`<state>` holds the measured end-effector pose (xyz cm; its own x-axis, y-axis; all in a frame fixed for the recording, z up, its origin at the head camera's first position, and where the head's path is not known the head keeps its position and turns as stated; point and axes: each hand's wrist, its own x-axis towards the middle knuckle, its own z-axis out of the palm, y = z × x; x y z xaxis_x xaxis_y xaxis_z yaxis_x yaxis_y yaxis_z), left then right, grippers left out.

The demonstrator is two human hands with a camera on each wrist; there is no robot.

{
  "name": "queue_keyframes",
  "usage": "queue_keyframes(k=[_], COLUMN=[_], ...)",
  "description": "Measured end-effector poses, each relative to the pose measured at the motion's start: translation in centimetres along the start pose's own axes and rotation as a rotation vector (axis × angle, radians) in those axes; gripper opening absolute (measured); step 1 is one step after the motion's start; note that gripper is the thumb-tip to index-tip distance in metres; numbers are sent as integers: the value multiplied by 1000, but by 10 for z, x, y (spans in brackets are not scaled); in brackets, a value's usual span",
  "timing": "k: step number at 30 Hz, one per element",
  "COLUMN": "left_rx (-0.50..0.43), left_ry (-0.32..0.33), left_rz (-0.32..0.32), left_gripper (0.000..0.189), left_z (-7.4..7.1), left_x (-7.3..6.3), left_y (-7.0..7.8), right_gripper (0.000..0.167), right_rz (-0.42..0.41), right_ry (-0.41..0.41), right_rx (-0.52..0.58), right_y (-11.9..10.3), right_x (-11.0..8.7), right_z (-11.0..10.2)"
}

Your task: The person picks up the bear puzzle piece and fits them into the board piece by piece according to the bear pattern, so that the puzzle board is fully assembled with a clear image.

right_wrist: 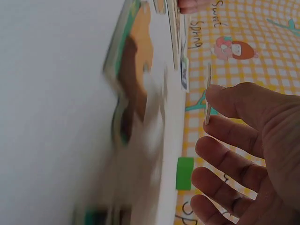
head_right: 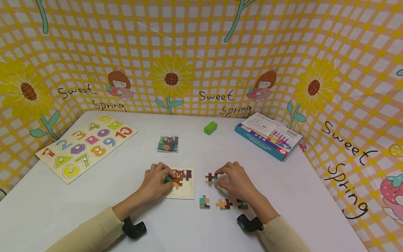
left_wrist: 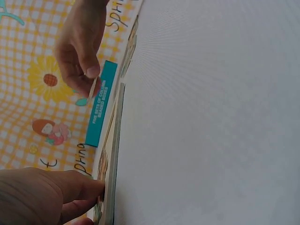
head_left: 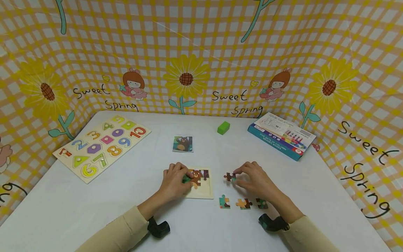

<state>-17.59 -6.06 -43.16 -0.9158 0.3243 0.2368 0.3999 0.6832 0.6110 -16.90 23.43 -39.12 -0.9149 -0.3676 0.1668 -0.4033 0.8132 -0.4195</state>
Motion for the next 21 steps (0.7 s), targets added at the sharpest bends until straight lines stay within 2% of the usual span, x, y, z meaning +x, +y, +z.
queue_keyframes(k=[6, 16, 21], left_rx=[-7, -8, 5], left_ry=[1, 0, 0], left_rz=[3, 6, 5], left_gripper=[13, 13, 12], left_z=[-1, -2, -2], left_x=[0, -1, -1], left_y=[1, 2, 2], right_gripper=[25, 22, 23], right_rz=[-26, -118, -123], right_ry=[-22, -32, -52], right_rx=[0, -33, -43], right_y=[-14, -34, -41], right_x=[12, 24, 29], right_z=[14, 30, 36])
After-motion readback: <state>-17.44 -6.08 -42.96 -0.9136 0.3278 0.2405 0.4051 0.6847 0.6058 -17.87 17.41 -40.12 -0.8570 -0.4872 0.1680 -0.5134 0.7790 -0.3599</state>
